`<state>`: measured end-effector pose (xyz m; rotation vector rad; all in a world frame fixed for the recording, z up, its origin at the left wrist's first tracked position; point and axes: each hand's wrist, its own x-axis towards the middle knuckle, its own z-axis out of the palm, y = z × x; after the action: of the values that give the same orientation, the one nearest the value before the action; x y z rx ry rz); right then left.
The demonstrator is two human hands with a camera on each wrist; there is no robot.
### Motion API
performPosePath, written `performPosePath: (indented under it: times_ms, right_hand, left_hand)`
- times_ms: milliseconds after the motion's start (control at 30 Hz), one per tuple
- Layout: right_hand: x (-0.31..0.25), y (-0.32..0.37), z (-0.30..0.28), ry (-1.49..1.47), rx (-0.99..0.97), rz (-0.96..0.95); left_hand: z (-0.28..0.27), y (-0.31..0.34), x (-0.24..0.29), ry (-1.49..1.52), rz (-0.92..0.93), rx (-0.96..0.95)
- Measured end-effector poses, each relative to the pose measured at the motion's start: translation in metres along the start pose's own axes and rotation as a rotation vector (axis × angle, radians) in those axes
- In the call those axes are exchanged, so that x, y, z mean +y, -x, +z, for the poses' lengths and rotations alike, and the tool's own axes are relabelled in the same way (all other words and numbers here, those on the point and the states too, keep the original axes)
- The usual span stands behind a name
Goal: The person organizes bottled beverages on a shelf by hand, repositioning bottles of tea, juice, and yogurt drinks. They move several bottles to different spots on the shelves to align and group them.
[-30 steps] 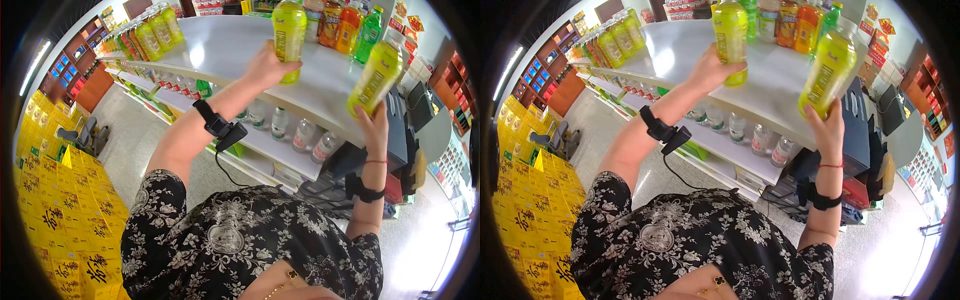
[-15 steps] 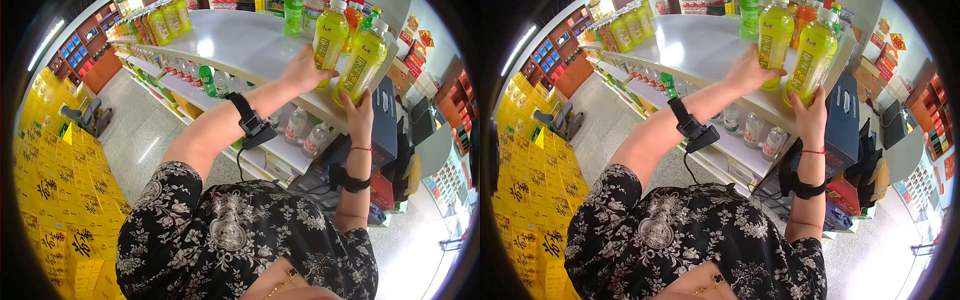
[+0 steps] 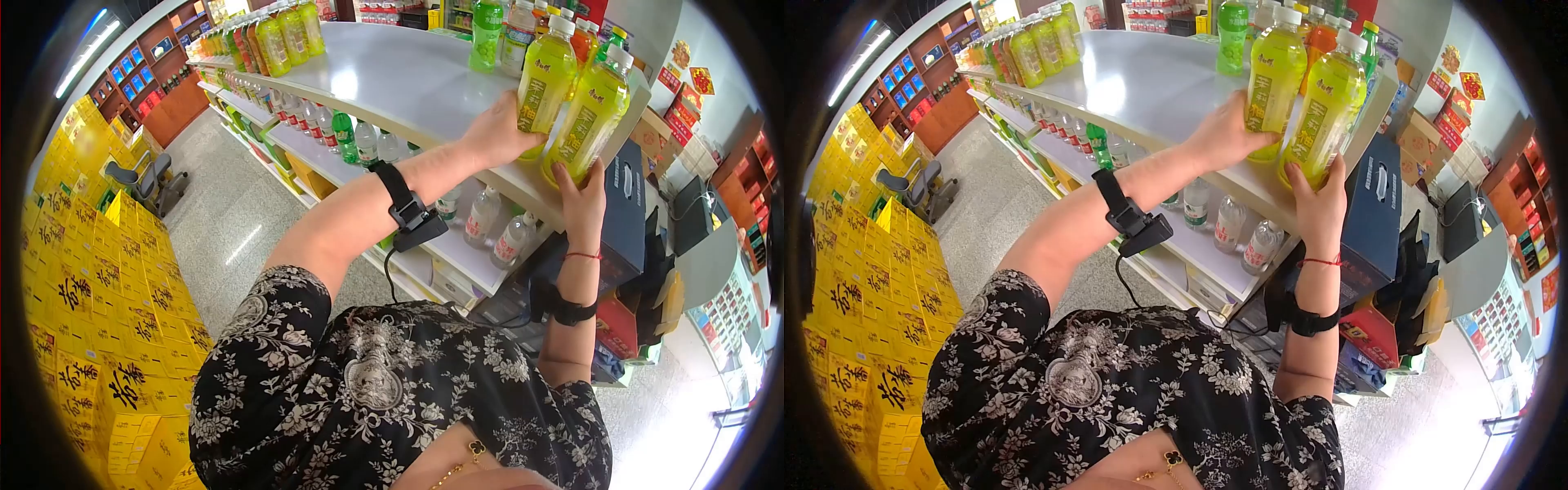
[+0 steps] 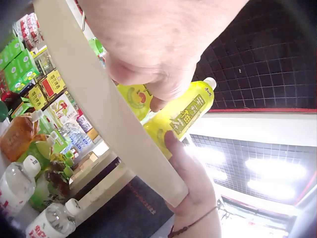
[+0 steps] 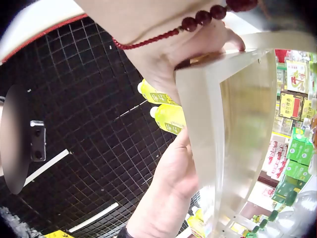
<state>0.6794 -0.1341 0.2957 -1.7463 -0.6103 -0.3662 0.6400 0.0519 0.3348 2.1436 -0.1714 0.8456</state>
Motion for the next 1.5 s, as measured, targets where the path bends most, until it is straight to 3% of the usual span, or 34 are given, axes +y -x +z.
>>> performPosePath:
  times_ms: [433, 600, 733, 800, 867, 967, 1000, 1100, 1167, 1200, 1233, 1333, 1367, 1400, 1433, 1500]
  right_hand:
    - [0.006, 0.001, -0.001, -0.040, -0.005, -0.010]
    - [0.011, 0.000, 0.000, -0.179, -0.007, 0.017]
    - [0.006, 0.003, -0.006, -0.027, -0.003, 0.033]
    - [0.013, 0.003, -0.009, -0.084, -0.016, 0.048]
    - [0.027, 0.000, -0.010, -0.146, -0.015, 0.040]
    - [0.047, 0.000, -0.017, -0.213, -0.016, -0.009]
    - [0.040, 0.001, -0.017, -0.201, -0.018, 0.030]
    - [0.046, 0.003, -0.023, -0.190, -0.025, 0.044]
    - [0.045, 0.005, -0.025, -0.182, -0.005, 0.051]
    - [0.045, 0.007, -0.025, -0.176, 0.009, 0.060]
    - [0.047, 0.008, -0.026, -0.180, 0.017, 0.062]
    - [0.056, 0.010, -0.034, -0.148, 0.032, 0.075]
    - [0.057, 0.012, -0.036, -0.148, 0.037, 0.075]
    - [0.058, 0.012, -0.037, -0.147, 0.044, 0.088]
    - [0.058, 0.012, -0.038, -0.145, 0.051, 0.101]
    - [0.055, 0.013, -0.038, -0.090, 0.055, 0.092]
  left_hand:
    - [-0.007, 0.004, 0.000, 0.111, 0.058, -0.033]
    - [-0.005, 0.003, -0.003, 0.113, 0.053, -0.027]
    - [0.001, 0.004, -0.011, 0.064, 0.084, -0.016]
    - [0.004, 0.003, -0.016, 0.088, 0.012, -0.063]
    - [0.004, 0.007, -0.022, 0.112, 0.082, 0.045]
    - [-0.026, -0.008, -0.050, 0.173, 0.044, 0.092]
    - [-0.061, -0.013, -0.050, 0.189, -0.042, 0.096]
    - [-0.155, -0.040, -0.119, 0.079, -0.040, 0.389]
    - [-0.238, -0.057, -0.168, -0.207, 0.018, 0.637]
    - [-0.277, -0.065, -0.196, -0.556, -0.017, 0.813]
    - [-0.316, -0.066, -0.199, -0.621, -0.208, 0.863]
    - [-0.404, -0.067, -0.242, -0.543, -0.300, 0.887]
    - [-0.419, -0.067, -0.257, -0.583, -0.411, 0.883]
    - [-0.428, -0.067, -0.266, -0.623, -0.521, 0.878]
    - [-0.433, -0.067, -0.274, -0.620, -0.517, 0.877]
    - [-0.436, -0.063, -0.289, -0.560, -0.690, 0.719]
